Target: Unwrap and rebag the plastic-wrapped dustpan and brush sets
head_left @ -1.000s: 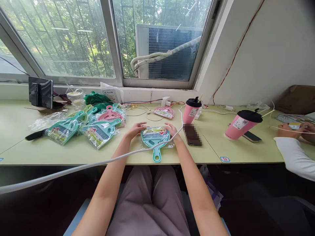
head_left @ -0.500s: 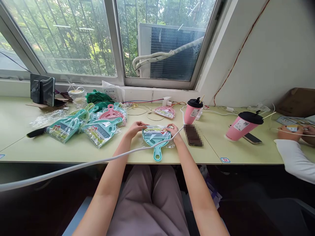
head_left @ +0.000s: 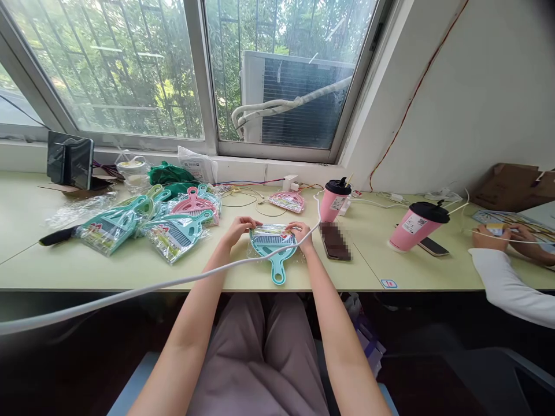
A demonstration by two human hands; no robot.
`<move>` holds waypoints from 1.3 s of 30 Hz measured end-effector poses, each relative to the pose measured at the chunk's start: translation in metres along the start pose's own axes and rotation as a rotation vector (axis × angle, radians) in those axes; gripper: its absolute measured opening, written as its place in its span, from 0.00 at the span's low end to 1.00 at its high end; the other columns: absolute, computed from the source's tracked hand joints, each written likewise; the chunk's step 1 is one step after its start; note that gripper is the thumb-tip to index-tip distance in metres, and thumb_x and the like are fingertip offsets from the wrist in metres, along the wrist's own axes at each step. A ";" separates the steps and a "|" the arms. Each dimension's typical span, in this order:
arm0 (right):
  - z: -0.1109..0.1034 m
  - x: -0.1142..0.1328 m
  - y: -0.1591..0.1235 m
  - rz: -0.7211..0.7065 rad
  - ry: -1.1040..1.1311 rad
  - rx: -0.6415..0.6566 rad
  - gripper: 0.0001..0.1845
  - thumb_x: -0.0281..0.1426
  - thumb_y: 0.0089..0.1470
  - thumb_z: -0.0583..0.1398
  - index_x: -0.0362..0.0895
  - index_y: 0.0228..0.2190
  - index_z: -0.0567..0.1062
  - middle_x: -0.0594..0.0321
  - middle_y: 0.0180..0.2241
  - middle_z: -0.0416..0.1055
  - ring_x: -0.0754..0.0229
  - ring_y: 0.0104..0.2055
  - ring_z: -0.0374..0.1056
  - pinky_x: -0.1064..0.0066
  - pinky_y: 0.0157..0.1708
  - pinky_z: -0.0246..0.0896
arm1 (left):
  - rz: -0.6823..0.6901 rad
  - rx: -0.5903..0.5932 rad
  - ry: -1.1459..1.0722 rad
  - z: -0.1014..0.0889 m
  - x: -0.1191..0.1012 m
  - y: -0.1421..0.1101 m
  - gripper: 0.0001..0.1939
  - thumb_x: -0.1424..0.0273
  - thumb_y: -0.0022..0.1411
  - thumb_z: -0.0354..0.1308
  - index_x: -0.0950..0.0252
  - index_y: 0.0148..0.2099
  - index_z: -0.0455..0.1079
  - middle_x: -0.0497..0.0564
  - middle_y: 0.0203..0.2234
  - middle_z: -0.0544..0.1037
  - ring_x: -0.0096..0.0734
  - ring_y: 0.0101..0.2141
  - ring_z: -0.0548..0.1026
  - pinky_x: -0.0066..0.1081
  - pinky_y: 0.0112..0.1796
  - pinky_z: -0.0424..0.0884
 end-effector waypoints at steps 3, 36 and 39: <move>0.001 0.003 -0.002 -0.013 -0.014 0.016 0.10 0.27 0.42 0.57 0.45 0.20 0.79 0.56 0.38 0.76 0.54 0.44 0.71 0.63 0.47 0.67 | -0.002 -0.004 0.010 0.000 -0.003 -0.001 0.05 0.69 0.44 0.56 0.65 0.23 0.69 0.57 0.35 0.82 0.41 0.39 0.75 0.36 0.39 0.67; -0.012 0.008 -0.005 0.051 0.171 -0.080 0.21 0.37 0.43 0.61 0.46 0.41 0.70 0.53 0.52 0.70 0.54 0.47 0.70 0.62 0.45 0.67 | -0.276 0.151 0.173 0.003 -0.014 -0.015 0.25 0.64 0.42 0.71 0.64 0.46 0.77 0.54 0.33 0.80 0.37 0.33 0.77 0.32 0.34 0.73; -0.017 0.005 -0.003 0.075 0.179 -0.161 0.15 0.37 0.45 0.59 0.46 0.38 0.69 0.53 0.49 0.73 0.54 0.46 0.71 0.64 0.44 0.68 | -0.285 0.097 0.152 0.002 -0.017 -0.018 0.24 0.66 0.44 0.70 0.64 0.46 0.75 0.51 0.28 0.77 0.34 0.30 0.77 0.33 0.35 0.74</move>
Point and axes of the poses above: each hand's wrist, its own y-axis towards the middle knuckle, its own z-axis out of the palm, x = y × z, the point moved 5 cm from there along y, towards the middle knuckle
